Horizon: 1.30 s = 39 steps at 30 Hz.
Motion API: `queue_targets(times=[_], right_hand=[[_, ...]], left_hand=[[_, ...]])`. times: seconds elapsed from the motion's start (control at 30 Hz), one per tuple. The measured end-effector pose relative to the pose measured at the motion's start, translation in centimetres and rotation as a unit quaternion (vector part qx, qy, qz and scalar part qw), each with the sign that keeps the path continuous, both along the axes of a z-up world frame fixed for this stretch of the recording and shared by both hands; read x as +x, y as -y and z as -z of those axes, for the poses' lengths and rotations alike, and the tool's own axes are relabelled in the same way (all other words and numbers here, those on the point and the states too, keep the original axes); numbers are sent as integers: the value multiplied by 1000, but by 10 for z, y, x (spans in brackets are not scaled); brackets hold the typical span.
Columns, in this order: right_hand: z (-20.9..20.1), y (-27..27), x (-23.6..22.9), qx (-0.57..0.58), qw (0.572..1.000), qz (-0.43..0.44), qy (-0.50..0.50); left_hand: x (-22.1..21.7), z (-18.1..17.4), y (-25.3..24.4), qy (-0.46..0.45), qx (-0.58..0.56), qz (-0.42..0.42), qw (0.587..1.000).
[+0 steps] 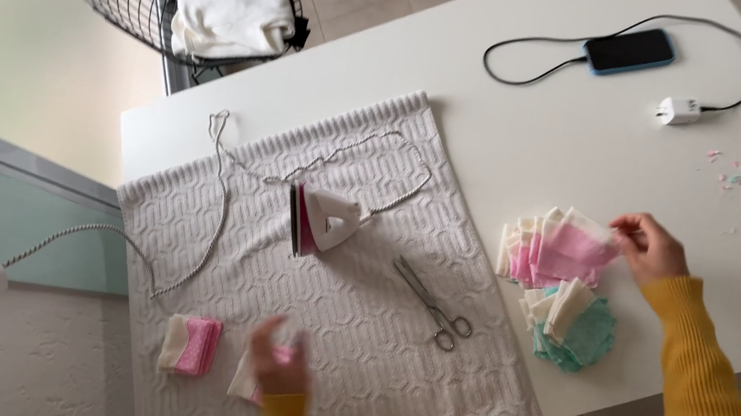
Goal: Preparing and folding small fabric pieces for a sewing project.
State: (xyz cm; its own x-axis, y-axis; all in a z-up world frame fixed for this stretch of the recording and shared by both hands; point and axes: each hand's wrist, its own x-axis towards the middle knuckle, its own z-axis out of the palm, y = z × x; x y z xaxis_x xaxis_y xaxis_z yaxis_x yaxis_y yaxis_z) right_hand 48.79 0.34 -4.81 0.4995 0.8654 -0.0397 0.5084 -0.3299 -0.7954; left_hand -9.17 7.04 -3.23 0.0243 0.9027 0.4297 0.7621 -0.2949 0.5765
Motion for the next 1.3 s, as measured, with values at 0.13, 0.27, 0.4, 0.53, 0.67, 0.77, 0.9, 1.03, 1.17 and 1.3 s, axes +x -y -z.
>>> queue_targets(times=[0.13,0.27,0.4,0.53,0.67,0.77,0.9,1.03,1.17,1.3], right_hand=[[-61,22,-59,88,988,-36,-123],[-79,40,-101,128,964,-96,-212],[-93,57,-122,117,972,-123,-162],[-131,59,-139,237,966,-100,17],[-137,60,-145,223,970,-88,51],[-133,58,-145,236,965,-85,79],[-116,65,-124,275,961,-29,1],[-114,68,-82,221,946,147,188],[-36,66,-82,94,955,150,236],[-20,59,-167,111,954,-16,-279]], left_hand=[[116,-88,7,168,-203,243,934],[193,-64,-3,273,-404,379,786],[240,-13,9,418,-520,402,627],[265,-13,21,455,-503,390,623],[273,-3,33,418,-532,382,629],[274,-20,37,437,-557,384,593],[275,10,38,445,-559,366,596],[266,-65,37,456,-575,314,602],[256,-29,43,469,-424,334,699],[229,-51,57,332,-164,382,847]])
